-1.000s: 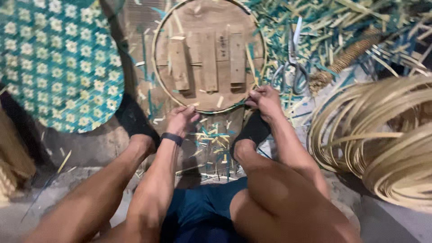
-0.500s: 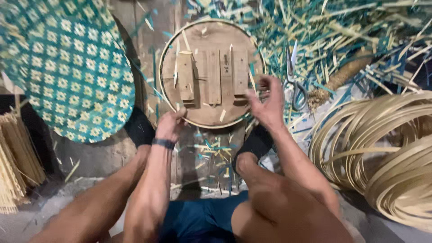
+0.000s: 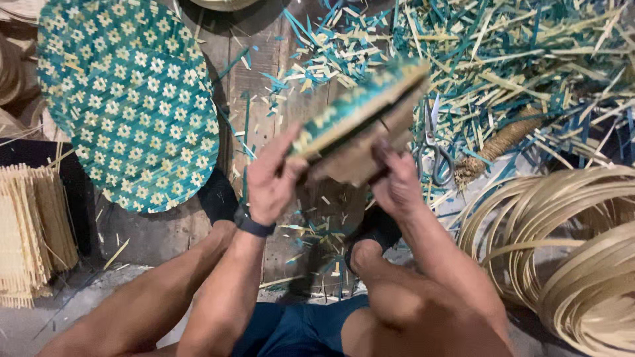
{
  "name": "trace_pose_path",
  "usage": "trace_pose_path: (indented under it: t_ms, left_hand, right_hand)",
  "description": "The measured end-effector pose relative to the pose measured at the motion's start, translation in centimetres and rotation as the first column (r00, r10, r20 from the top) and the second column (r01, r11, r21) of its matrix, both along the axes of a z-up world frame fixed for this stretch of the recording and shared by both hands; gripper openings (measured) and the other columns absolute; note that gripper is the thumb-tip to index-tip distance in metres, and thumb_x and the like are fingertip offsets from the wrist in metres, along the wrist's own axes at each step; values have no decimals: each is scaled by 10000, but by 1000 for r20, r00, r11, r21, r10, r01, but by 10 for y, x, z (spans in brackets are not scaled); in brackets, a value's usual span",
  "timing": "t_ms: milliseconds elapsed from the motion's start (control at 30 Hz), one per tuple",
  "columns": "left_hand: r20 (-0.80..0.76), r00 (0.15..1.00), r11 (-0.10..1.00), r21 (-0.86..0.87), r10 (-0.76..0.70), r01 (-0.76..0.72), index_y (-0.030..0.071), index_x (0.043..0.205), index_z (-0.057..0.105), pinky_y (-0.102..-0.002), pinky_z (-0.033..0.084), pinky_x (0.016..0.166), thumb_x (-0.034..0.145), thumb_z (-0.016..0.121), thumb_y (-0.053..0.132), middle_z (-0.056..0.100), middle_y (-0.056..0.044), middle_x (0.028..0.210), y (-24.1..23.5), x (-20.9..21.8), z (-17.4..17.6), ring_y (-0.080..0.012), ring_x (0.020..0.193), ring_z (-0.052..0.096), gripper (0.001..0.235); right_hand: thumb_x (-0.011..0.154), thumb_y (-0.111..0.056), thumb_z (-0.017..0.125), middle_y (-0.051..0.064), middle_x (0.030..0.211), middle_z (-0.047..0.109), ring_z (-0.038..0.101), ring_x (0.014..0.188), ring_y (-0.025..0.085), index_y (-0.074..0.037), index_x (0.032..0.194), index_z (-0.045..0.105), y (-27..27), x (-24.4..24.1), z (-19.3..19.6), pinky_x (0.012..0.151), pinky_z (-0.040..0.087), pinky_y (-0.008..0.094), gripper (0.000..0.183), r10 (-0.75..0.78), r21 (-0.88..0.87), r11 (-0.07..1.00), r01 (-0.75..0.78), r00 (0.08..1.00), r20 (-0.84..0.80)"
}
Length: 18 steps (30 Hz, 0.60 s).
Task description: The person trims the excess woven material around the edge of a round basket using scissors. They repeatedly flip the basket, cut the protruding strips, and stack the finished baskets.
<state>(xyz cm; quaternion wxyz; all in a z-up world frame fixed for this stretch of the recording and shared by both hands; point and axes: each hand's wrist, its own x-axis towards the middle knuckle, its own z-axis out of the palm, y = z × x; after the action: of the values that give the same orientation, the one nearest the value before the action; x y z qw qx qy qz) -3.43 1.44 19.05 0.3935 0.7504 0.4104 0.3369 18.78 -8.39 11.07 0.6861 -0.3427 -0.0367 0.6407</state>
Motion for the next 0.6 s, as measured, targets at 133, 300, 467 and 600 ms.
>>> trace_pose_path:
  t_ms: [133, 300, 467, 600]
  left_hand:
    - [4, 984, 981, -71, 181, -180, 38, 1455, 583, -351, 541, 1041, 1086, 597, 433, 698, -157, 1352, 40, -12, -36, -246, 1224, 684, 541]
    - [-324, 757, 814, 89, 568, -573, 61, 1383, 695, -373, 480, 708, 1092, 496, 346, 746, -155, 916, 119, -39, -68, -240, 782, 600, 454]
    - [-4, 866, 865, -27, 500, -500, -1, 990, 790, -298, 439, 620, 1164, 606, 403, 703, -8, 809, 175, -123, -51, -92, 690, 528, 477]
    - [-100, 831, 789, -270, 547, -552, 52, 783, 647, -288, 367, 573, 1108, 692, 490, 598, 18, 715, 198, -149, -65, -91, 629, 459, 547]
  right_hand:
    - [986, -353, 600, 128, 1414, 560, 579, 1285, 300, -43, 1481, 451, -52, 23, -8, 1137, 458, 491, 603, -13, -86, 996, 13, 1000, -1]
    - [1029, -399, 558, 115, 1276, 571, 599, 1152, 284, -29, 1392, 471, -73, 14, -36, 1047, 494, 495, 526, -43, -98, 995, 34, 995, -92]
    - [1073, -445, 517, 103, 1138, 582, 619, 1019, 268, -14, 1304, 491, -57, -14, -95, 957, 530, 500, 490, -68, -136, 990, 42, 979, -193]
    - [1108, -482, 484, 94, 1027, 591, 635, 912, 255, -2, 1233, 507, -62, -23, -138, 885, 559, 503, 496, -27, -136, 991, -4, 974, -226]
